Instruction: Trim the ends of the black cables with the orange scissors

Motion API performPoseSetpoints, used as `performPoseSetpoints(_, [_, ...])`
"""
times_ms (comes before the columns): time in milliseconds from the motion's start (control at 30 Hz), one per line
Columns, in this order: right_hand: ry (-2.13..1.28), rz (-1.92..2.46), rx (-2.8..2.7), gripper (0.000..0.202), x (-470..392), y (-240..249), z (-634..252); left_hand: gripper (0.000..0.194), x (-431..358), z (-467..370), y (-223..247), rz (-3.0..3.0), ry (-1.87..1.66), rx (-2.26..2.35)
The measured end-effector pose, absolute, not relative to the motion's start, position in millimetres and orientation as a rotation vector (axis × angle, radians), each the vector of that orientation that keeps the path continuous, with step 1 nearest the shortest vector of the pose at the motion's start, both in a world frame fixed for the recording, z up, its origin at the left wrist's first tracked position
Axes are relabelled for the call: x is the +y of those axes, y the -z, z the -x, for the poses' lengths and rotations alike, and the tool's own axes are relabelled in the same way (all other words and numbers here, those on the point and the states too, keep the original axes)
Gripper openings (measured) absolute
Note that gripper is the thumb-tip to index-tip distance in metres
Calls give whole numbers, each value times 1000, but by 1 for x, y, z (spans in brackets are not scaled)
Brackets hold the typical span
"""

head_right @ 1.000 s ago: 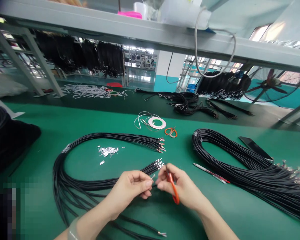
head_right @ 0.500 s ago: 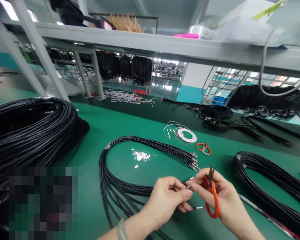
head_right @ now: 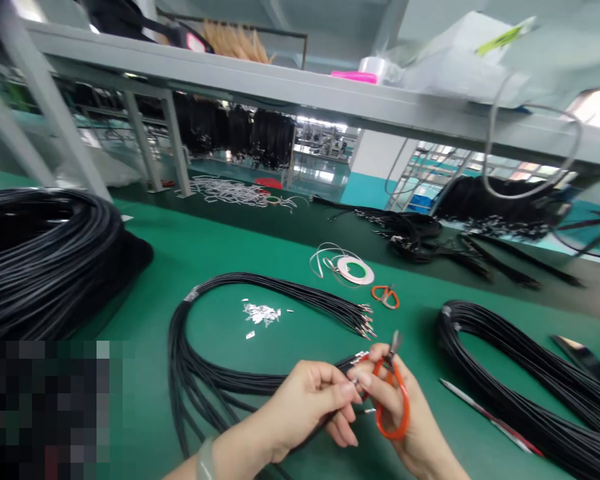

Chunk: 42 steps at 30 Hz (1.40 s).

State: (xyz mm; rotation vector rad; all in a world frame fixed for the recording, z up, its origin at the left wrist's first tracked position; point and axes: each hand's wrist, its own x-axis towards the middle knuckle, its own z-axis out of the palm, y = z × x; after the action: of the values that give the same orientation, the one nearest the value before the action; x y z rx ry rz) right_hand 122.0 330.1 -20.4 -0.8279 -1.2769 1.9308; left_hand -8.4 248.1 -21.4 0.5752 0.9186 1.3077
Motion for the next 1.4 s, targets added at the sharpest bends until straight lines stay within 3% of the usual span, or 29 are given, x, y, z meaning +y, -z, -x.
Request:
performPoseSetpoints(200, [-2075, 756, -1198, 39, 331, 17, -119, 46, 249, 14, 15, -652, -1317, 965])
performPoseSetpoints(467, [-1664, 820, -1512, 39, 331, 5, -122, 35, 252, 17, 17, -650, -1362, 1143])
performPoseSetpoints(633, [-1676, 825, -1545, 36, 334, 2, -124, 26, 251, 17, 13, -699, -1366, 1190])
performPoseSetpoints(867, [-1702, 749, -1539, 34, 337, 3, -127, 30, 251, 18, 16, -650, -1277, 1020])
performPoseSetpoints(1133, [-1994, 571, -1483, 36, 343, 14, -130, 32, 243, 25, 7, -759, -1088, 764])
performPoseSetpoints(1400, [-1624, 689, -1759, 27, 364, -3, -101, 36, 250, 9, 27, -703, -1138, 931])
